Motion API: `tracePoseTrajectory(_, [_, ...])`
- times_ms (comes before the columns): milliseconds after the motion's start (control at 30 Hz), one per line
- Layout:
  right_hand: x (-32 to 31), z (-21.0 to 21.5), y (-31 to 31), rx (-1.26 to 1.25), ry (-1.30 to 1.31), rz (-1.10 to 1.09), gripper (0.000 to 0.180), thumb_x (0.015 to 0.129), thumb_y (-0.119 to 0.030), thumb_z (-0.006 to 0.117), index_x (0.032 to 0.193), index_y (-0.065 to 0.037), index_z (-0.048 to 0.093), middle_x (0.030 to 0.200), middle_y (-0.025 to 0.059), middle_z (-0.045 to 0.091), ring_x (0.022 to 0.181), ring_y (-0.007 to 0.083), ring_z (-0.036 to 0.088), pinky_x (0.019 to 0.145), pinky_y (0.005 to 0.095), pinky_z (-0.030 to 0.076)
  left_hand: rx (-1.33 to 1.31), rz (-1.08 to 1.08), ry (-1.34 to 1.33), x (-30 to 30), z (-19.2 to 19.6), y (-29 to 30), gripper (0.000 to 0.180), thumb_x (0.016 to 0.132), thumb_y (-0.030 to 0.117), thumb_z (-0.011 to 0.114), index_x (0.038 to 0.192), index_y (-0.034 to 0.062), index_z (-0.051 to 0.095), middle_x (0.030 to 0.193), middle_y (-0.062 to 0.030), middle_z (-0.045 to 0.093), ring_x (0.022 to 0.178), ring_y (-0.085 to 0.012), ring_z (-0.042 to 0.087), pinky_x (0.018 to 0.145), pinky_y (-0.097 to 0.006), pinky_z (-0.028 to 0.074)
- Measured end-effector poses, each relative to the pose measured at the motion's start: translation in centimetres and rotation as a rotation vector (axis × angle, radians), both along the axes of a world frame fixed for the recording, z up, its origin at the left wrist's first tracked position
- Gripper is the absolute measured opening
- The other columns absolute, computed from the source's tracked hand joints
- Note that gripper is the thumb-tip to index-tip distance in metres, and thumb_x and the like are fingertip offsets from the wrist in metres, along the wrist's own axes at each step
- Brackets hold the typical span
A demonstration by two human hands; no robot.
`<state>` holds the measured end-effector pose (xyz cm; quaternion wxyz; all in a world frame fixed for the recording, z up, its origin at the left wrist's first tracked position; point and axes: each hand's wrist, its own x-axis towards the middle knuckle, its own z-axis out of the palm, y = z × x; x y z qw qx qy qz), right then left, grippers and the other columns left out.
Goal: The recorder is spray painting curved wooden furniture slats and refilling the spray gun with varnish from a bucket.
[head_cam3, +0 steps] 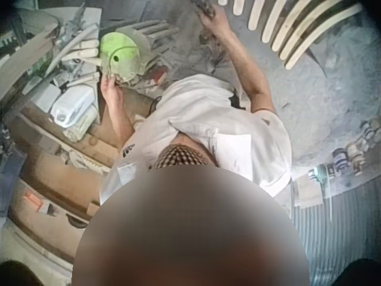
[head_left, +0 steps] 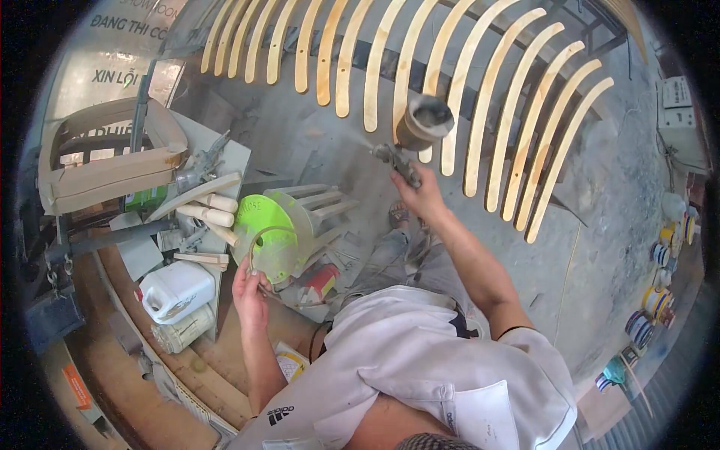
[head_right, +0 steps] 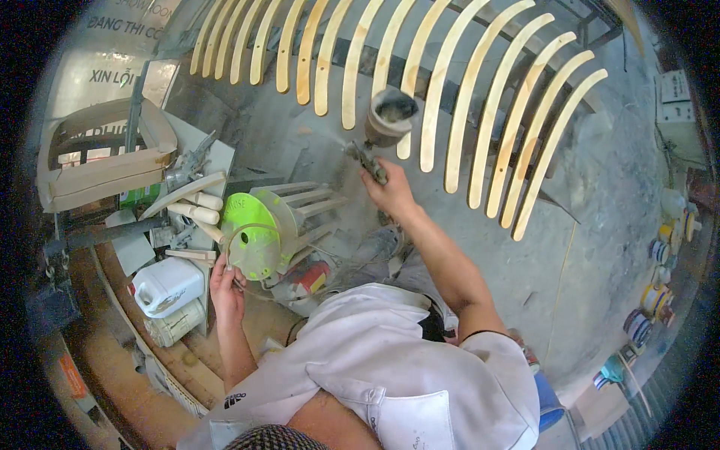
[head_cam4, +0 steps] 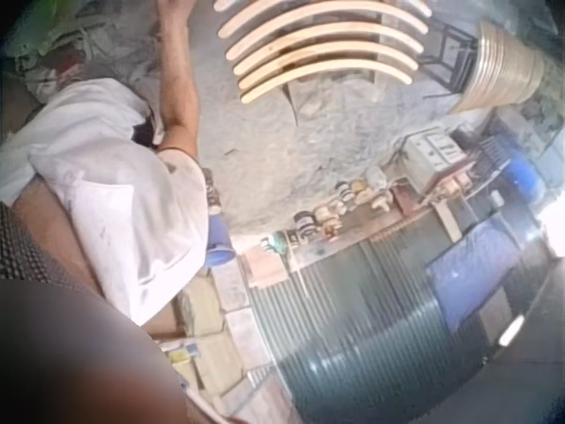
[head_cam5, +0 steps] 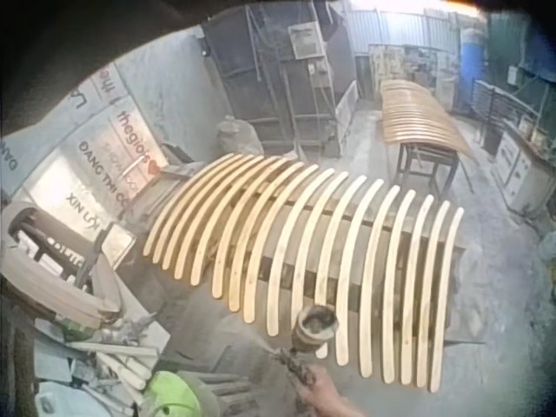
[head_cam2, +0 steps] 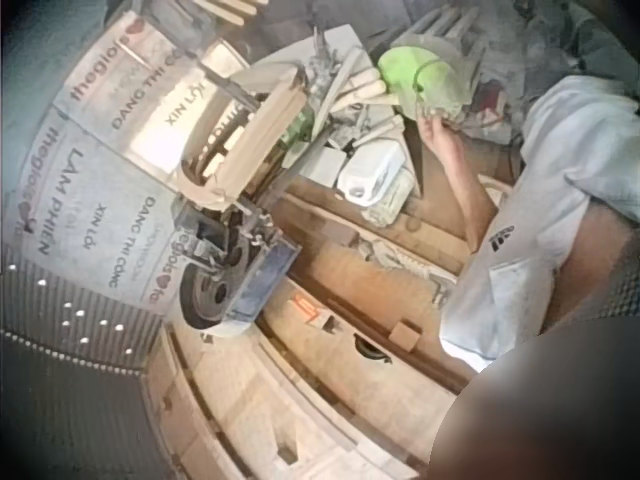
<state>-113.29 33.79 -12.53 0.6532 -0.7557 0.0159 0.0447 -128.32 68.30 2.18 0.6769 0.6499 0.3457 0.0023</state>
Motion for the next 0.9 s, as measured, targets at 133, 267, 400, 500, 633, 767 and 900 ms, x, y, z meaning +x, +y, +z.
tracePoseTrajectory(133, [7.6,0.1,-3.1,0.007,0.019,0.034,0.026,0.088,-0.017,0.066,0.107,0.001,0.065,0.085,0.0166,0.069,0.075,0.0193,0.064,0.071,0.0342,0.049,0.028,-0.044,0.073,-0.2,1.6,-3.0,0.047,0.093,0.005,0.053,0.139,0.0048,0.046,0.075,0.0002,0.052,0.064,-0.0079,0.05,0.057,-0.021,0.04])
tracePoseTrajectory(267, [15.7,0.3,-5.7,0.015,-0.078,0.04,0.028,0.088,-0.019,0.067,0.107,0.001,0.065,0.084,0.018,0.069,0.075,0.0213,0.066,0.071,0.035,0.05,-0.044,0.127,0.119,-2.3,2.9,-6.3,0.051,0.093,0.003,0.052,0.142,0.0061,0.042,0.078,-0.0012,0.055,0.065,-0.0089,0.052,0.058,-0.022,0.042])
tracePoseTrajectory(400, [23.4,-0.7,-8.1,0.037,-0.136,0.033,0.023,0.09,-0.019,0.068,0.101,0.001,0.063,0.073,0.0006,0.06,0.068,0.0083,0.05,0.061,0.0286,0.044,-0.029,0.081,0.118,-3.2,4.7,-10.1,0.051,0.093,0.002,0.053,0.143,0.0049,0.041,0.08,-0.0042,0.058,0.066,-0.0108,0.055,0.059,-0.023,0.044])
tracePoseTrajectory(500, [27.0,0.0,-9.1,-0.047,-0.222,0.019,0.023,0.09,-0.021,0.067,0.099,0.0,0.064,0.072,0.0011,0.06,0.067,0.0078,0.052,0.06,0.0288,0.044,-0.079,0.059,0.104,-3.3,6.5,-12.0,0.052,0.093,0.003,0.054,0.143,0.004,0.04,0.08,-0.0058,0.059,0.068,-0.0117,0.057,0.059,-0.025,0.048])
tracePoseTrajectory(633, [33.3,-0.6,-10.6,0.051,-0.265,-0.018,0.025,0.09,-0.024,0.067,0.099,-0.001,0.063,0.072,0.0021,0.061,0.061,0.0088,0.053,0.054,0.0277,0.044,-0.075,0.041,0.147,-0.9,10.0,-14.5,0.053,0.091,0.006,0.059,0.142,0.0029,0.041,0.079,-0.007,0.059,0.069,-0.013,0.059,0.06,-0.028,0.052])
tracePoseTrajectory(767, [39.1,-0.4,-12.7,0.045,-0.201,-0.118,0.025,0.09,-0.028,0.066,0.089,-0.004,0.058,0.065,-0.0007,0.054,0.046,0.0087,0.048,0.041,0.0268,0.039,-0.157,-0.098,0.194,1.7,12.4,-13.9,0.057,0.086,0.013,0.067,0.136,0.0007,0.045,0.079,-0.0087,0.058,0.064,-0.0166,0.06,0.058,-0.03,0.054])
tracePoseTrajectory(900, [45.8,-2.0,-14.7,-0.087,-0.171,-0.243,0.04,0.085,-0.029,0.068,0.11,0.002,0.065,0.092,0.0202,0.07,0.087,0.033,0.068,0.077,0.0388,0.051,-0.228,-0.165,0.19,5.7,13.0,-13.3,0.059,0.082,0.02,0.071,0.132,-0.0005,0.046,0.078,-0.0114,0.058,0.064,-0.0203,0.062,0.058,-0.033,0.055])
